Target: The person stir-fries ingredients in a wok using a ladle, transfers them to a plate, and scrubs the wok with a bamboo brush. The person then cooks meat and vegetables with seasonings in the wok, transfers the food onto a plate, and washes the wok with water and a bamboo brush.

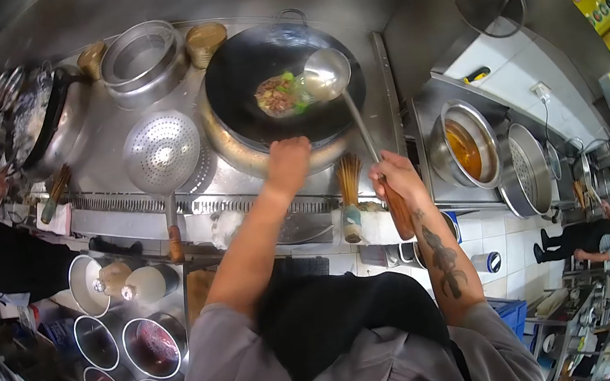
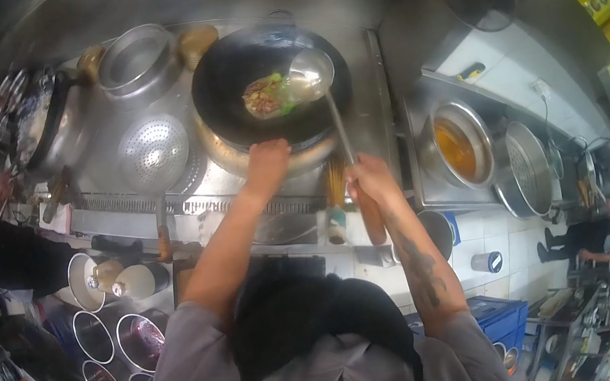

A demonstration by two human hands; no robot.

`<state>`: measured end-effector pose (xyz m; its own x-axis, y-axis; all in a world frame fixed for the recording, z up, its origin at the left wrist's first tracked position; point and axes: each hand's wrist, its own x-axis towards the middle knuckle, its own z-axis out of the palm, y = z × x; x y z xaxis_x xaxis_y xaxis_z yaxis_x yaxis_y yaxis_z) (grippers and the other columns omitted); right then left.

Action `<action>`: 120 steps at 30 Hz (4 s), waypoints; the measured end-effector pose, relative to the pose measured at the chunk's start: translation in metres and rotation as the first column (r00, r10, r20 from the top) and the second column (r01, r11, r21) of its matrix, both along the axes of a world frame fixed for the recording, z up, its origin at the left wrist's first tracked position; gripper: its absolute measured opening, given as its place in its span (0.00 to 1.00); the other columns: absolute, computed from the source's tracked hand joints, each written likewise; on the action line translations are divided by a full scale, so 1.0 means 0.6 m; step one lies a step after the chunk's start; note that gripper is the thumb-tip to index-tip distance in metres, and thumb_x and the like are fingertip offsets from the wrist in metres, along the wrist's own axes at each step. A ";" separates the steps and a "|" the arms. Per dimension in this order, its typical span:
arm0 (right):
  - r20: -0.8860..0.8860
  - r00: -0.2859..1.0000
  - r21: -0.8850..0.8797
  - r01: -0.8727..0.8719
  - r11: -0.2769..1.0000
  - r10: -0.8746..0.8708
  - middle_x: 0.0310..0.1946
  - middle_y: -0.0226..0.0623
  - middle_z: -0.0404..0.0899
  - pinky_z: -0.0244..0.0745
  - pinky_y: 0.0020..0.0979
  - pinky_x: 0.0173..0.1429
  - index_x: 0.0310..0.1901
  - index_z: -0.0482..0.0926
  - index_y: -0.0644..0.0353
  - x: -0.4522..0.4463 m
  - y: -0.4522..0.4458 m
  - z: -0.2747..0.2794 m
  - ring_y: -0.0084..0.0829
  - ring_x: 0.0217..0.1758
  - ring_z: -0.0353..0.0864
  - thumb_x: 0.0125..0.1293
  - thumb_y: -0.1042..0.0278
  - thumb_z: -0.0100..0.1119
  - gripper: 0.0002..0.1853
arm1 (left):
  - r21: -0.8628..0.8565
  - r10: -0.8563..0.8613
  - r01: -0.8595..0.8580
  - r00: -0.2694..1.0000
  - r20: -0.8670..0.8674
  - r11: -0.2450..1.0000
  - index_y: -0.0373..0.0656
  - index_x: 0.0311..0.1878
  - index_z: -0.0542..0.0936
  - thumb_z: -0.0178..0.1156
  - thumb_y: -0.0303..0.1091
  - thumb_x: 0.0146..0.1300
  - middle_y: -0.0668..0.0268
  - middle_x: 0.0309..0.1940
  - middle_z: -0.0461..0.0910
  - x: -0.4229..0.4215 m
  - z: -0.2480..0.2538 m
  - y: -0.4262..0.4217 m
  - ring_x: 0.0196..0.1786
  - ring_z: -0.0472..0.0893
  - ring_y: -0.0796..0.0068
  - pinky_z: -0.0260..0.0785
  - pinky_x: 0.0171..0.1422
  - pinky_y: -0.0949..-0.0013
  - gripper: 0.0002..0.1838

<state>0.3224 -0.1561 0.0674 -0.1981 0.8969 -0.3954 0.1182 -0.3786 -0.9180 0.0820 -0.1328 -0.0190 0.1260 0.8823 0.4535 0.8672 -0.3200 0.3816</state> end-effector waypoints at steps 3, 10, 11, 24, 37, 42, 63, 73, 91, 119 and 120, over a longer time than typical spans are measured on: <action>0.149 0.988 0.114 0.015 0.993 -0.032 0.27 0.32 0.74 0.62 0.23 0.18 0.63 0.64 0.71 -0.033 0.017 0.004 0.21 0.14 0.68 0.63 0.77 0.54 0.26 | 0.155 -0.018 0.006 0.997 0.080 0.988 0.40 0.38 0.77 0.59 0.32 0.57 0.55 0.38 0.78 -0.010 0.022 -0.017 0.46 0.78 0.54 0.68 0.52 0.54 0.07; 0.310 0.946 0.563 -0.104 0.820 -0.093 0.43 0.41 0.78 0.74 0.26 0.31 0.67 0.61 0.72 0.025 -0.029 -0.058 0.25 0.27 0.77 0.67 0.75 0.51 0.27 | -0.044 -0.061 0.092 0.883 0.465 0.995 0.35 0.54 0.74 0.62 0.31 0.60 0.47 0.49 0.76 -0.057 0.059 -0.262 0.54 0.76 0.47 0.69 0.58 0.54 0.20; 0.444 0.882 0.683 -0.220 0.697 -0.157 0.47 0.44 0.78 0.75 0.30 0.40 0.66 0.63 0.72 0.060 -0.018 -0.112 0.31 0.35 0.79 0.66 0.74 0.52 0.27 | -0.150 0.012 0.090 0.819 0.574 0.985 0.35 0.54 0.75 0.63 0.33 0.61 0.48 0.47 0.77 -0.066 0.056 -0.312 0.51 0.77 0.49 0.71 0.55 0.56 0.20; 0.284 0.953 0.798 -0.172 0.577 -0.109 0.36 0.45 0.78 0.74 0.36 0.44 0.55 0.70 0.76 0.129 0.048 -0.282 0.34 0.35 0.75 0.65 0.70 0.57 0.21 | -0.741 0.732 -0.622 -0.377 0.567 0.254 0.35 0.57 0.73 0.59 0.30 0.65 0.67 0.31 0.76 -0.029 -0.062 -0.987 0.27 0.74 0.82 0.67 0.29 0.77 0.18; 0.046 0.985 0.617 -0.161 0.771 0.169 0.21 0.28 0.65 0.59 0.21 0.21 0.58 0.67 0.68 -0.080 -0.083 -0.047 0.18 0.19 0.64 0.69 0.72 0.53 0.19 | -0.515 0.273 -0.795 -0.598 0.753 -0.320 0.34 0.58 0.72 0.63 0.33 0.61 0.68 0.29 0.77 -0.102 -0.062 -1.307 0.27 0.74 0.83 0.65 0.26 0.77 0.23; -0.018 0.970 0.565 -0.189 0.803 0.242 0.24 0.24 0.66 0.60 0.21 0.21 0.43 0.70 0.59 -0.174 -0.129 -0.055 0.17 0.18 0.61 0.68 0.71 0.55 0.06 | -0.315 0.531 -0.879 -0.470 0.706 -0.359 0.29 0.50 0.79 0.69 0.40 0.56 0.53 0.39 0.84 -0.342 -0.091 -1.351 0.40 0.82 0.68 0.73 0.47 0.68 0.25; -0.109 0.990 0.531 -0.021 0.847 0.092 0.19 0.20 0.63 0.55 0.21 0.18 0.53 0.71 0.59 -0.174 -0.246 -0.060 0.14 0.16 0.61 0.67 0.73 0.55 0.14 | -0.083 0.925 -0.996 0.008 0.379 0.042 0.29 0.43 0.81 0.57 0.31 0.69 0.51 0.31 0.81 -0.395 -0.087 -1.295 0.32 0.80 0.60 0.71 0.39 0.61 0.12; 0.039 0.996 0.629 -0.088 0.772 0.082 0.20 0.23 0.66 0.62 0.20 0.20 0.40 0.70 0.55 -0.188 -0.197 -0.084 0.15 0.17 0.65 0.70 0.68 0.55 0.05 | -0.090 0.940 -0.996 -0.008 0.340 0.024 0.36 0.47 0.78 0.57 0.26 0.65 0.51 0.41 0.80 -0.303 0.025 -1.271 0.44 0.81 0.57 0.72 0.49 0.63 0.09; 0.054 0.960 0.487 -0.266 0.832 0.275 0.22 0.26 0.67 0.63 0.22 0.19 0.50 0.69 0.59 -0.324 -0.339 0.050 0.18 0.16 0.65 0.68 0.74 0.53 0.10 | -0.012 0.850 -0.955 -0.270 0.452 -0.297 0.35 0.33 0.78 0.59 0.30 0.65 0.47 0.28 0.79 -0.392 -0.075 -1.444 0.33 0.78 0.42 0.69 0.34 0.53 0.08; -0.108 0.392 -0.088 -0.919 0.384 0.914 0.22 0.29 0.63 0.57 0.20 0.16 0.64 0.66 0.58 -0.442 -0.703 0.072 0.18 0.11 0.58 0.68 0.73 0.51 0.22 | -0.349 0.516 -0.863 -0.500 0.696 -0.365 0.32 0.37 0.80 0.57 0.33 0.67 0.56 0.28 0.84 -0.349 -0.124 -1.519 0.30 0.83 0.67 0.73 0.37 0.66 0.11; -0.120 0.354 -0.110 -0.933 0.342 0.927 0.22 0.29 0.63 0.57 0.21 0.16 0.64 0.65 0.58 -0.451 -0.707 0.073 0.18 0.11 0.58 0.68 0.72 0.51 0.23 | -0.371 0.474 -0.857 -0.509 0.718 -0.358 0.31 0.37 0.80 0.57 0.33 0.67 0.56 0.28 0.84 -0.344 -0.114 -1.519 0.30 0.83 0.69 0.73 0.37 0.67 0.12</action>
<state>0.0519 -0.5803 0.1112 -0.8830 0.0640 -0.4650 0.4511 -0.1582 -0.8783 -0.1242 -1.0443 -0.0876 -0.7831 -0.6212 0.0301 -0.1367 0.2191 0.9661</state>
